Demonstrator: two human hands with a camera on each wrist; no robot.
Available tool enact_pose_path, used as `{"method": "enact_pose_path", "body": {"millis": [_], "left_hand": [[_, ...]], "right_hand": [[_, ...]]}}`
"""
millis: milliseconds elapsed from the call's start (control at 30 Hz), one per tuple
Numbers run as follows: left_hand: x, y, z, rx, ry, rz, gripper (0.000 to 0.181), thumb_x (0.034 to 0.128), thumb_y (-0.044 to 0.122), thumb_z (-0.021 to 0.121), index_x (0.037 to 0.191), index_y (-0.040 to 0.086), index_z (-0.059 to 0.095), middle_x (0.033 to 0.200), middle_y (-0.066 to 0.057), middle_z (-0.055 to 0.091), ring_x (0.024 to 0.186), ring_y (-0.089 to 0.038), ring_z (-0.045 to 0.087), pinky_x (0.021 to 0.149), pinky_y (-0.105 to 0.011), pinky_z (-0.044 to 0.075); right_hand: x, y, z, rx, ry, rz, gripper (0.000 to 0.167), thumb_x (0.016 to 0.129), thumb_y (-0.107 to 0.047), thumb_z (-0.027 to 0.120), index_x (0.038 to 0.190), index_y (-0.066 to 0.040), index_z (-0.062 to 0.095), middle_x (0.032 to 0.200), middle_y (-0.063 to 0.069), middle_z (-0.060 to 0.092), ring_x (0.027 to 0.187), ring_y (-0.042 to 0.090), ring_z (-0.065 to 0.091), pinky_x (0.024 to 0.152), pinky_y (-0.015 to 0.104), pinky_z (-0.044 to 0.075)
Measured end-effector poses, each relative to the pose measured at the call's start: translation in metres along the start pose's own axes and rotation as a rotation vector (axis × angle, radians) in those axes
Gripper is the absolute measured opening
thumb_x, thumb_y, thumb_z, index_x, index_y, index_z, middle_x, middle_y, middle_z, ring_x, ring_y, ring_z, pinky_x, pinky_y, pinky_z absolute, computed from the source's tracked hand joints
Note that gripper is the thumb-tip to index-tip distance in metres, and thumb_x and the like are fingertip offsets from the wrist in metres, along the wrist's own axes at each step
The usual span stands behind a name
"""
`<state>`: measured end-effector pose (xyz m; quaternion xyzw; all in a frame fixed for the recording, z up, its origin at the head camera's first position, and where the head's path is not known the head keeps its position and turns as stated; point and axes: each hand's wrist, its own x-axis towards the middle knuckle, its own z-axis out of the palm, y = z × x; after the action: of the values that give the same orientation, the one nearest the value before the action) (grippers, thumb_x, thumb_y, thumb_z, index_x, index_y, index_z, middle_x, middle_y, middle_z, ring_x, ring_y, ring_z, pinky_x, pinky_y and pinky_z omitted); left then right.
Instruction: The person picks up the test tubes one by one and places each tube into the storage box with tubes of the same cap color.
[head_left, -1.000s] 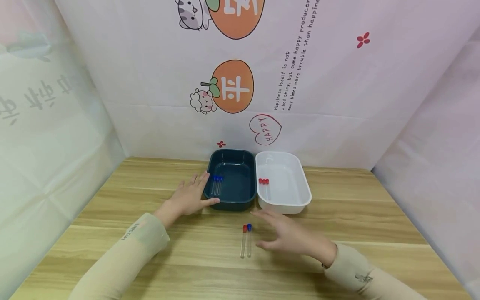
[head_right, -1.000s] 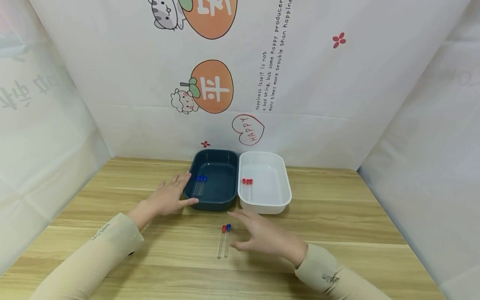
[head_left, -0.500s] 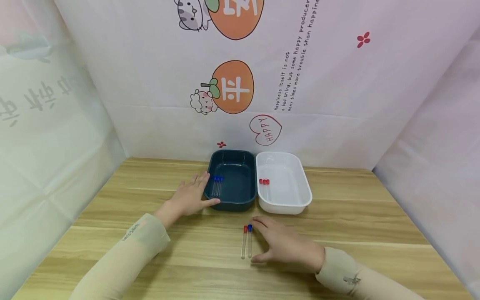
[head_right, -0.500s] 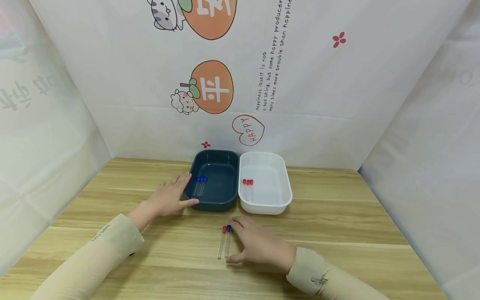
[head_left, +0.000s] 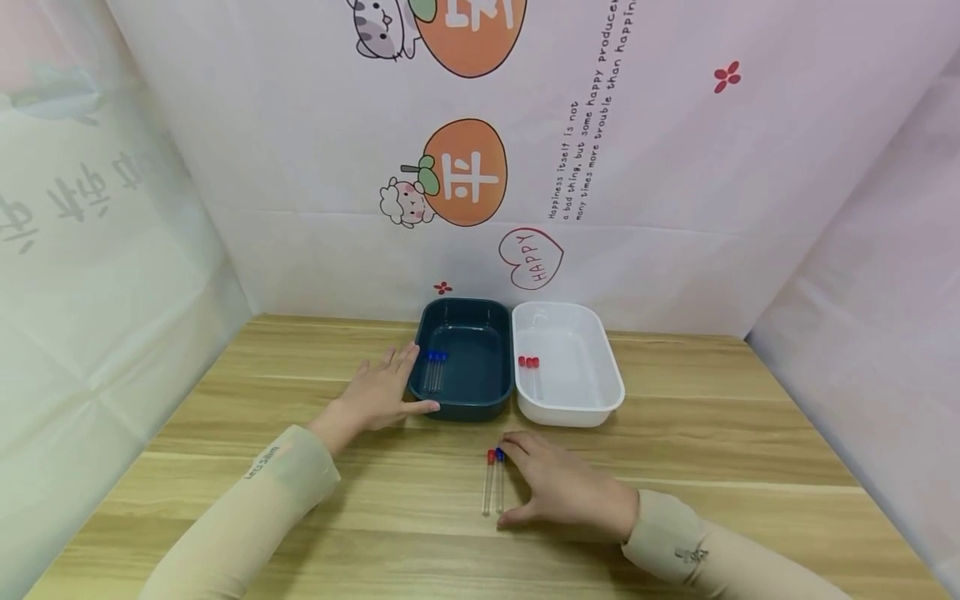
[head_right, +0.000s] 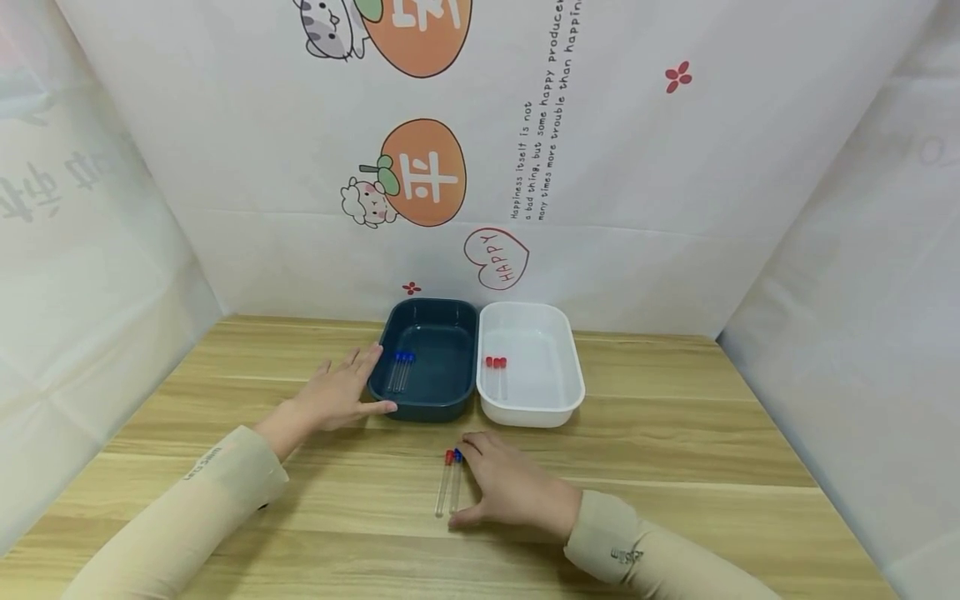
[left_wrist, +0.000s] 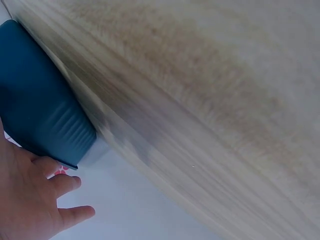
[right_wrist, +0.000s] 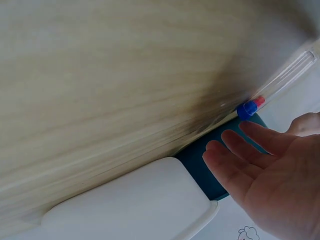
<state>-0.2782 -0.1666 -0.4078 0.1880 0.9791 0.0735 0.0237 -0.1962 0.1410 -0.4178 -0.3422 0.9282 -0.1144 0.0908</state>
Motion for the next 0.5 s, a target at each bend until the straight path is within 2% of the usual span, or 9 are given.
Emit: {"method": "enact_pose_path", "body": {"millis": [267, 500], "left_hand": [[-0.0005, 0.0012, -0.001, -0.02, -0.012, -0.001, 0.113, 0.0914, 0.078, 0.05, 0.164, 0.001, 0.009, 0.169, -0.017, 0.013, 0.153, -0.042, 0.016, 0.115, -0.071, 0.016], [-0.0015, 0.0022, -0.0018, -0.026, -0.013, -0.002, 0.113, 0.0915, 0.077, 0.05, 0.164, 0.002, 0.008, 0.17, -0.016, 0.012, 0.154, -0.041, 0.015, 0.116, -0.071, 0.015]], "right_hand": [[0.0017, -0.0011, 0.0, -0.021, 0.038, -0.036, 0.097, 0.079, -0.061, 0.082, 0.144, 0.005, 0.052, 0.148, 0.019, 0.048, 0.137, 0.033, 0.047, 0.112, 0.049, 0.041], [0.0038, -0.0017, -0.0007, -0.031, 0.007, -0.011, 0.098, 0.08, -0.059, 0.082, 0.146, 0.006, 0.05, 0.15, 0.02, 0.047, 0.138, 0.034, 0.045, 0.112, 0.049, 0.04]]}}
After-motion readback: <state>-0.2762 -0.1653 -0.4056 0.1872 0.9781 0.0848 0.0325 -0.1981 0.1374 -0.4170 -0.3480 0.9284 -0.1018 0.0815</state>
